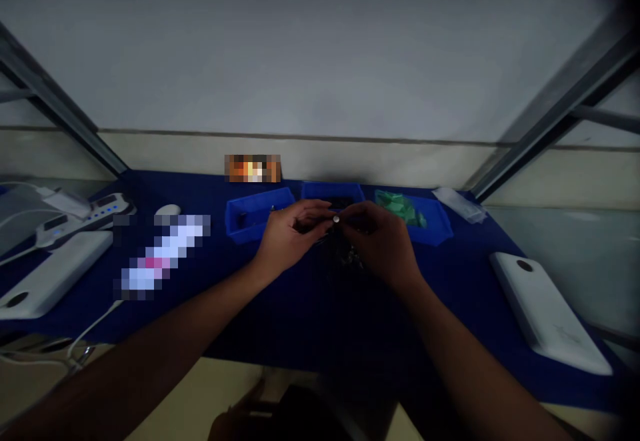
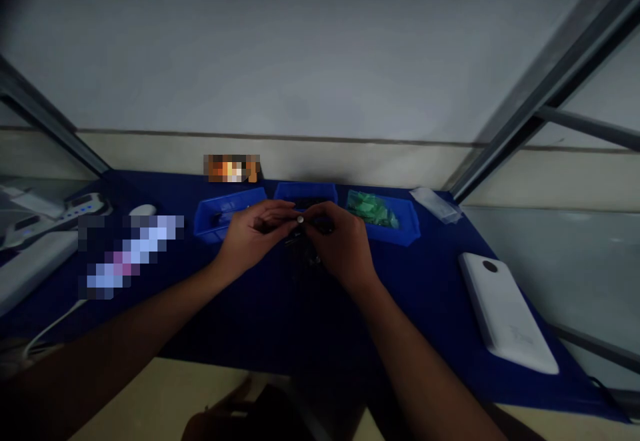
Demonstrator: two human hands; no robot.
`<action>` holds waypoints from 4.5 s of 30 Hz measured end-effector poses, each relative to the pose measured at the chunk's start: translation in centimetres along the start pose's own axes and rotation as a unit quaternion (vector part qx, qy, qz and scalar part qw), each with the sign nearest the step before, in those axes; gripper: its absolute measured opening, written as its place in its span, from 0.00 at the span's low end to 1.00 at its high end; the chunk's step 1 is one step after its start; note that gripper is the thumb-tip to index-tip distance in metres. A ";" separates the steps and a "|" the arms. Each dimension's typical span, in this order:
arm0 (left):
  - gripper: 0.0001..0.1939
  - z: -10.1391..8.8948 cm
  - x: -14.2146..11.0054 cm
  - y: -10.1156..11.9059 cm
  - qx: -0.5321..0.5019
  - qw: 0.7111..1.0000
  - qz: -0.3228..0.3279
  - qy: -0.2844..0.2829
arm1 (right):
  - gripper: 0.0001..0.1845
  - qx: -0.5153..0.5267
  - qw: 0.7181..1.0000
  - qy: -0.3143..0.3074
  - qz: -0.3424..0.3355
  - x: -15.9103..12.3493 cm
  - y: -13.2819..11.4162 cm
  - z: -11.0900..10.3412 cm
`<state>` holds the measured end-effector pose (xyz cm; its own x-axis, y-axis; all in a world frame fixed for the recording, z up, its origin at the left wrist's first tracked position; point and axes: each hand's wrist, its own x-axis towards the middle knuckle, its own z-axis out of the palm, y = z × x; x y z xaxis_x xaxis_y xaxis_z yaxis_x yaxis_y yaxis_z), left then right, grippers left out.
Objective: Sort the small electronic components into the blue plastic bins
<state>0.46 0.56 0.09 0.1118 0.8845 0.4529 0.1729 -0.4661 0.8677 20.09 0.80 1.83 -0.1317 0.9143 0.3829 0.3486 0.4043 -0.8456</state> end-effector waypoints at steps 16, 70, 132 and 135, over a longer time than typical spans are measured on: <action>0.07 -4.3 2.1 -0.3 0.457 0.882 0.106 0.042 | 0.13 -0.237 0.943 -0.143 -0.184 -0.4 1.1 0.7; 0.18 0.2 -0.6 0.1 0.226 0.967 0.104 -0.056 | 0.09 -0.237 0.954 -0.140 -0.117 -0.1 1.4 0.6; 0.12 -0.6 0.0 -0.3 0.190 0.977 0.072 -0.070 | 0.05 -0.007 0.999 -0.014 0.047 0.1 0.5 0.3; 0.10 -0.7 0.1 -0.3 0.175 0.981 0.065 -0.049 | 0.06 -0.010 0.999 -0.014 0.028 0.2 0.6 0.2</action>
<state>-0.27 0.76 0.01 0.2454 0.8193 0.5181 0.4743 -0.5676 0.6730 20.13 1.23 1.33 -0.1368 0.9358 0.3249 0.3750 0.3525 -0.8574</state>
